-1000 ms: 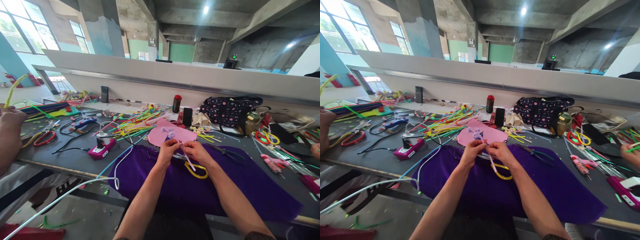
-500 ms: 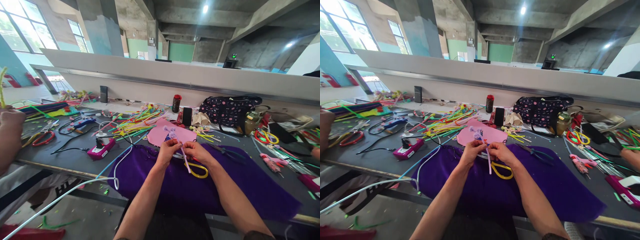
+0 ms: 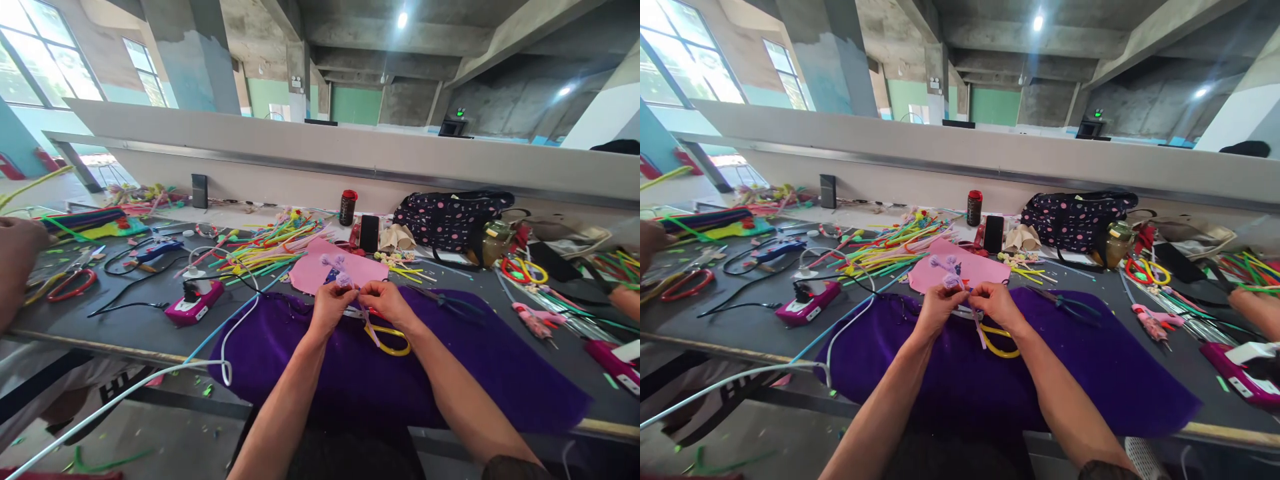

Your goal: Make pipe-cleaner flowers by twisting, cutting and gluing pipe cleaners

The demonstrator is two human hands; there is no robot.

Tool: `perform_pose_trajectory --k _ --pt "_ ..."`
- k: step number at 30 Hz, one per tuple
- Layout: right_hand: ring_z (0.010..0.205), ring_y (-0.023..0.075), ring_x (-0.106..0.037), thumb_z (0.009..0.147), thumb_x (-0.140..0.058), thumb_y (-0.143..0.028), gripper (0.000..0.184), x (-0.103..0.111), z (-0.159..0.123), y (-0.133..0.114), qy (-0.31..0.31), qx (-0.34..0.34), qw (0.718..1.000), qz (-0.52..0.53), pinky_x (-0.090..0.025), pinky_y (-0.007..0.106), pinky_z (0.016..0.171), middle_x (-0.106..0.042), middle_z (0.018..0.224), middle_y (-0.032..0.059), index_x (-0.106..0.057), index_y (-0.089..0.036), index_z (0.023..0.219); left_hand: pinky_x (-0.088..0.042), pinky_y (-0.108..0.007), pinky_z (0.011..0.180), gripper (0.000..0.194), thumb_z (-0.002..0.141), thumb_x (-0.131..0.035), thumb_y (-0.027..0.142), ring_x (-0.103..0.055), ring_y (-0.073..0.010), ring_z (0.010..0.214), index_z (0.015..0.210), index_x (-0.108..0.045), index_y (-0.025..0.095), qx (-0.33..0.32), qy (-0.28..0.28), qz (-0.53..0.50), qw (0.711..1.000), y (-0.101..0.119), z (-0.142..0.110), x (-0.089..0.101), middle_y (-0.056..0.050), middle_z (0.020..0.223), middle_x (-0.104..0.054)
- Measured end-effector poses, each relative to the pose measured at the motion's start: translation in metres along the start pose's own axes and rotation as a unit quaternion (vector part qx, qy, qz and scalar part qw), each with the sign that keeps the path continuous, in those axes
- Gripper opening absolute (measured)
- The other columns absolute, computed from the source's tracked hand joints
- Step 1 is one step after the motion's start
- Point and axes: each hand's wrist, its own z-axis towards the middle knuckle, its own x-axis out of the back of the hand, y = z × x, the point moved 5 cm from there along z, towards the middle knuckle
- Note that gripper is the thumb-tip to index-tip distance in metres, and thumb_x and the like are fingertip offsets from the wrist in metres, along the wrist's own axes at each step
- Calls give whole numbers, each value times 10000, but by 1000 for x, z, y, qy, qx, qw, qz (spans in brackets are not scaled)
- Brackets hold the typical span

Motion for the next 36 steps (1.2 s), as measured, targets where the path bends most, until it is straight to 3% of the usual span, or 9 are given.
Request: perform_pose_trajectory --k 11,15,22,27,31,36 --pt "527 89 -431 645 -635 -342 199 0 -3 -9 14 15 999 49 -343 215 521 -539 568 -27 -623 -144 656 -305 -196 461 195 586 -702 320 -425 -63 473 599 -645 134 32 -28 -27 999 4 -2 0 14 542 -563" --pt "524 91 -433 636 -642 -332 189 0 -5 -11 9 3 997 79 -341 221 524 -544 567 -23 -616 -145 631 -335 -191 459 272 578 -716 330 -495 -83 534 767 -687 136 75 -32 -97 992 -1 -3 1 -7 600 -589" --pt "362 38 -217 619 -650 -312 172 -5 -8 -3 -22 -88 981 174 -133 210 386 -388 417 -81 -573 -159 635 -387 -190 459 319 587 -721 305 -539 -89 555 839 -680 113 109 -58 -186 975 0 -3 -2 -44 706 -632" --pt "369 32 -274 639 -634 -272 152 -11 -8 -3 -42 -89 969 225 -147 196 384 -494 482 -53 -538 -154 625 -399 -190 467 295 588 -722 305 -536 -78 535 810 -682 114 83 -37 -152 984 1 -2 -1 -44 735 -641" --pt "376 35 -340 666 -619 -289 162 -14 -8 -4 -60 -87 966 237 -184 183 375 -613 607 -4 -536 -152 646 -404 -201 474 339 607 -705 332 -549 -91 527 868 -675 118 87 -55 -151 983 1 -3 -2 -41 701 -640" --pt "347 30 -341 660 -640 -320 196 -14 -6 -3 -44 -69 966 244 -189 180 357 -592 567 -22 -533 -156 665 -421 -195 481 322 593 -718 298 -563 -102 567 856 -659 121 73 -43 -162 983 1 -1 1 -32 698 -629"
